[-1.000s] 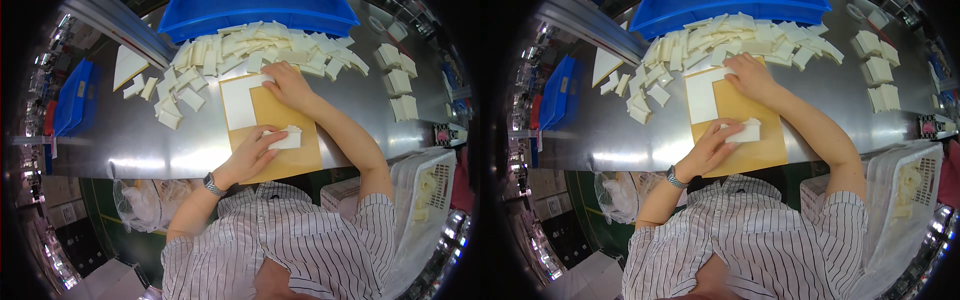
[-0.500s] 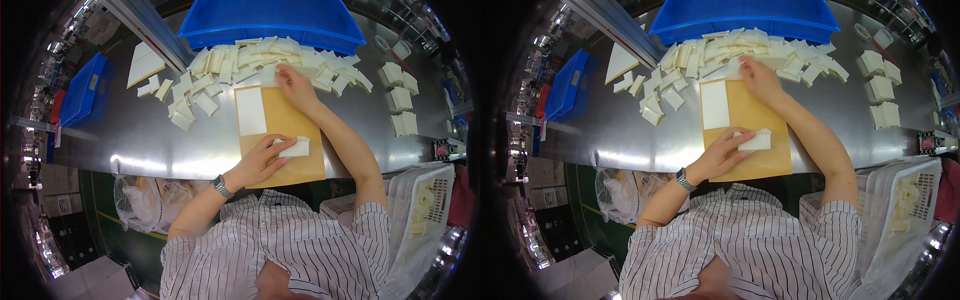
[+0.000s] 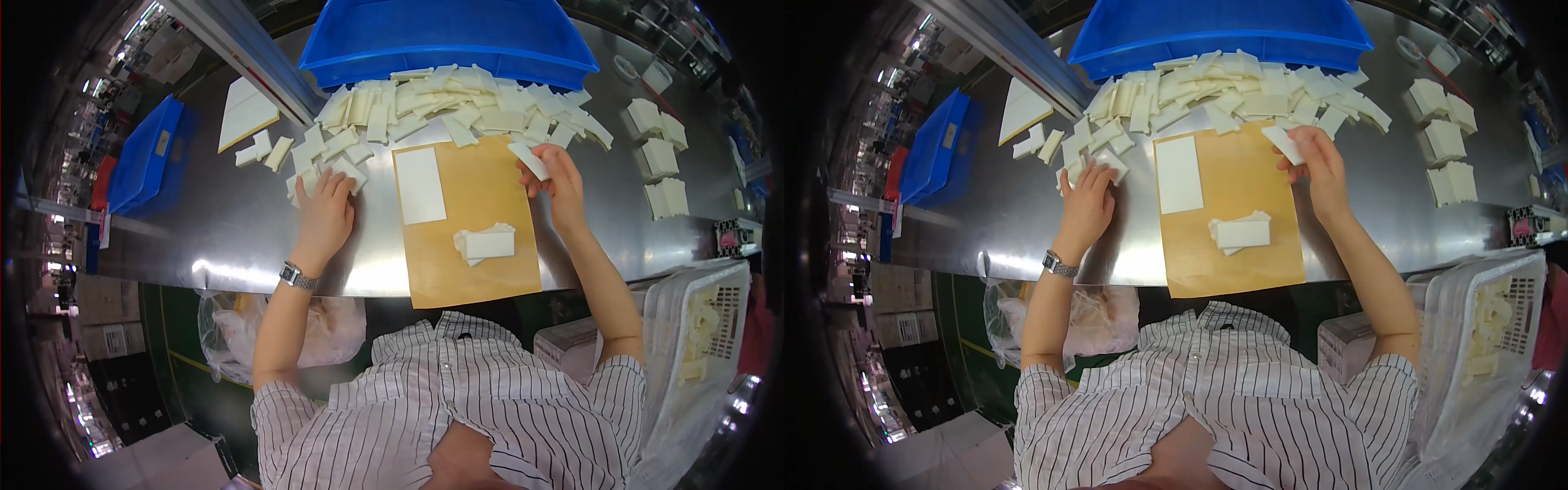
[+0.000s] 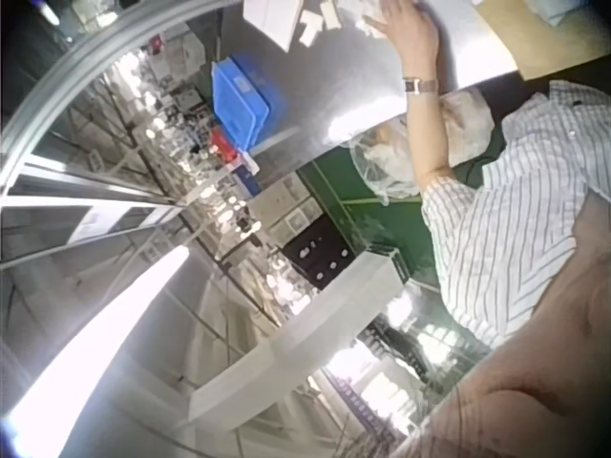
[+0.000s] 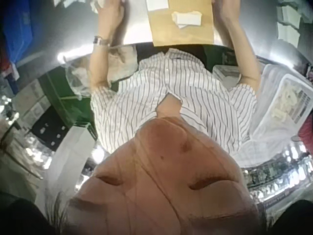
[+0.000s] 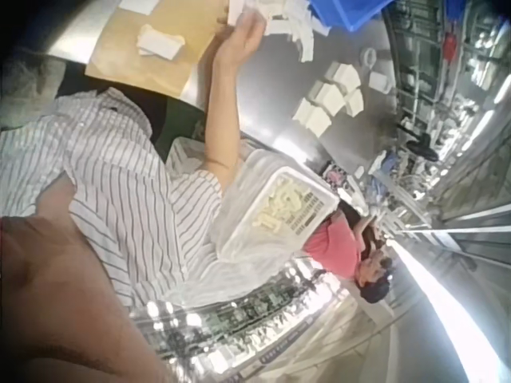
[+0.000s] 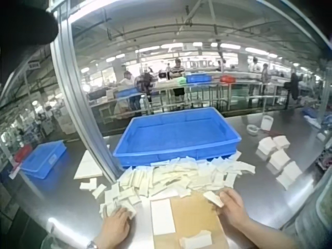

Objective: The person takes white rectangular sheets from a pile, stacks them onto a board, and aligns the edges of the stack by hand.

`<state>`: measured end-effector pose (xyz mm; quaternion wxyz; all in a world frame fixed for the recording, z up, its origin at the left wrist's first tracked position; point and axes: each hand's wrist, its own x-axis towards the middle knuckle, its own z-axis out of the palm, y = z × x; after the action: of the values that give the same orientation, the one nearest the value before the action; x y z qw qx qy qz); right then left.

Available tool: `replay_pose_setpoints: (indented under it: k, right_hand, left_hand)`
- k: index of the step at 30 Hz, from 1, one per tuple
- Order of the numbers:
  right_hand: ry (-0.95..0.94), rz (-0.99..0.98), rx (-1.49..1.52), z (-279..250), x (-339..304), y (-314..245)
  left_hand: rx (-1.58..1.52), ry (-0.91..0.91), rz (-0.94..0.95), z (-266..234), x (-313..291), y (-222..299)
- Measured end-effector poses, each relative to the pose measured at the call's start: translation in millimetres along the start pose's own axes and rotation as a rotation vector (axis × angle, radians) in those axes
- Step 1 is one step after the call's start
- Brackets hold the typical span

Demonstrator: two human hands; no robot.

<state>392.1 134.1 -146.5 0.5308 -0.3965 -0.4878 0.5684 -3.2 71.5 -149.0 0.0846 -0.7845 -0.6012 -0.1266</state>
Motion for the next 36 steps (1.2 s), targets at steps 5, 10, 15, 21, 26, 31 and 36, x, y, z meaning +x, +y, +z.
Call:
replay_pose_setpoints:
  k: [5, 10, 15, 21, 26, 31, 36]
  right_hand:
    - [0.109, -0.038, -0.082, -5, -37, 1]
    - [0.175, 0.047, 0.034, 0, -62, -6]
    - [0.194, 0.166, 0.159, -8, -72, 8]
    - [0.204, 0.165, 0.204, -12, -80, 28]
    - [0.136, 0.018, 0.166, -4, -82, 25]
    - [0.179, 0.088, 0.203, -9, -80, 26]
    - [0.189, 0.146, 0.199, -12, -78, 28]
  left_hand:
    - [-0.181, -0.183, 0.031, -8, -5, 17]
    - [-0.333, -0.005, 0.073, 1, -10, 13]
    - [-0.433, -0.052, 0.052, -4, -5, 14]
    - [-0.352, 0.180, 0.078, -4, -9, 19]
    - [-1.190, -0.046, -0.348, -23, -10, 84]
    - [-0.930, 0.038, 0.096, -37, -2, 131]
    - [-0.766, 0.009, 0.366, -31, 1, 154]
